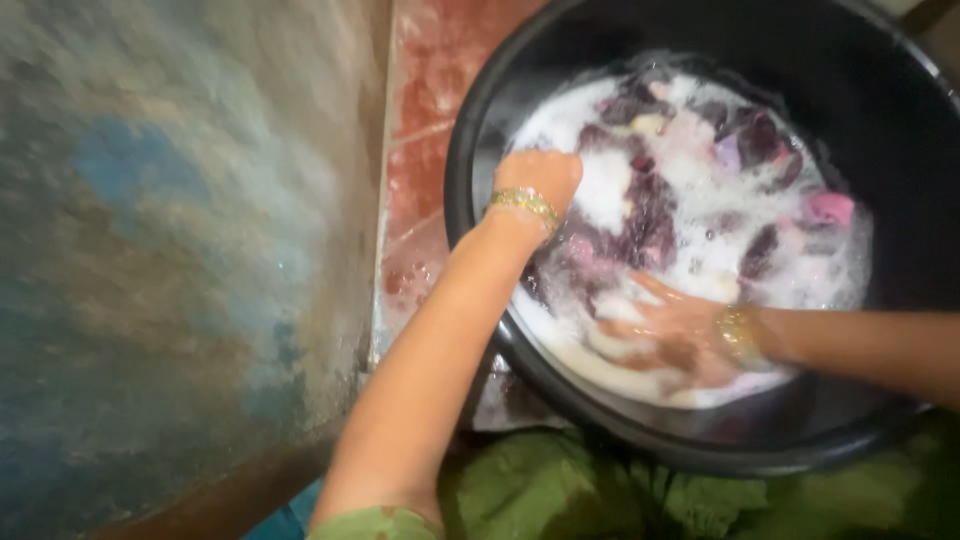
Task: The person washes several items of clothing by hand in a soapy basin, scrubbing fabrics together and rinsing them individually.
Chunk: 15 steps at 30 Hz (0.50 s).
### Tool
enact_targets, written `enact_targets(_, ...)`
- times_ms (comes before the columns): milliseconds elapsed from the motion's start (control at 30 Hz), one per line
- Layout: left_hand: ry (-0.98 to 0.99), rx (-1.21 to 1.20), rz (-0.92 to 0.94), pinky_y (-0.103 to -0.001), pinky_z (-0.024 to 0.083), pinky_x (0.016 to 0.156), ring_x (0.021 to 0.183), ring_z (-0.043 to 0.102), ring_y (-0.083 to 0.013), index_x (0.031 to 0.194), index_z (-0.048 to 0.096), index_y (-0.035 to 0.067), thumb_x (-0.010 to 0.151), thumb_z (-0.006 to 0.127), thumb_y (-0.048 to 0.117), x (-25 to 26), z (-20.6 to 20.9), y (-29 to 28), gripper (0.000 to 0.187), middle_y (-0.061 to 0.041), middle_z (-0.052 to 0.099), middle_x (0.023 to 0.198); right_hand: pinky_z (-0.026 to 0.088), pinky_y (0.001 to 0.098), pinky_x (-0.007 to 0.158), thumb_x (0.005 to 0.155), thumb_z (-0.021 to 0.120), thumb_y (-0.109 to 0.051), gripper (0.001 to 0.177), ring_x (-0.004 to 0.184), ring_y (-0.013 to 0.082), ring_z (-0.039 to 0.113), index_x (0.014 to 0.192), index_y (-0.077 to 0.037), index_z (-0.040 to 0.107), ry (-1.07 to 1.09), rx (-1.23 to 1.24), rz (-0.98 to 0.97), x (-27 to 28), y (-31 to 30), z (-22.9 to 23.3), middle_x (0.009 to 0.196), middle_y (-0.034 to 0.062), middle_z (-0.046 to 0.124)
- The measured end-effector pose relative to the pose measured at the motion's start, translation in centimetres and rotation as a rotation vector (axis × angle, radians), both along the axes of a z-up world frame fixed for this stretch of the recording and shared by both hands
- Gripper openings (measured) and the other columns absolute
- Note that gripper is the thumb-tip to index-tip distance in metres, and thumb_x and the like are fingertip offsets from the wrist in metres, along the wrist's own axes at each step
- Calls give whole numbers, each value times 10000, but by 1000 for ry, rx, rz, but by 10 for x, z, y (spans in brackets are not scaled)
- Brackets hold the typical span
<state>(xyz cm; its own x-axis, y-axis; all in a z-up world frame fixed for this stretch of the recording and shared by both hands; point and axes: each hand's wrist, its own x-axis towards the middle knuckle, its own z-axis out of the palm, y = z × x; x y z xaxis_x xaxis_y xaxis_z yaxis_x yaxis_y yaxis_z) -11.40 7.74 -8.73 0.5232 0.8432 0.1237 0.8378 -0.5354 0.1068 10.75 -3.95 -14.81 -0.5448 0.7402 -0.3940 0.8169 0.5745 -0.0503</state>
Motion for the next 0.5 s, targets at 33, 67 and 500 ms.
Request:
enact_targets(33, -5, -18, -5, -391, 593, 722, 862, 753, -276, 871, 762, 162, 848, 656, 87, 1, 0, -1, 132, -102, 766, 905, 140, 688, 1127, 852, 642, -432, 563, 1439, 473, 221, 1369, -247, 514, -2, -14, 27, 0, -11, 3, 1575, 210, 325)
enact_targets(67, -9, -37, -5, -392, 592, 718, 861, 751, -280, 878, 760, 156, 845, 655, 89, 0, 1, 0, 129, -105, 763, 904, 144, 686, 1126, 852, 642, -429, 565, 1436, 471, 225, 1371, -248, 512, -1, -23, 48, -2, -20, 3, 1575, 208, 326)
enact_targets(500, 118, -219, 38, -412, 593, 712, 912, 734, -288, 952, 738, 148, 771, 719, 93, -4, 25, -7, 190, -100, 750, 962, 195, 672, 1117, 845, 639, -393, 587, 1404, 450, 284, 1396, -271, 479, -150, -41, -187, -16, 95, -105, 1570, 191, 340)
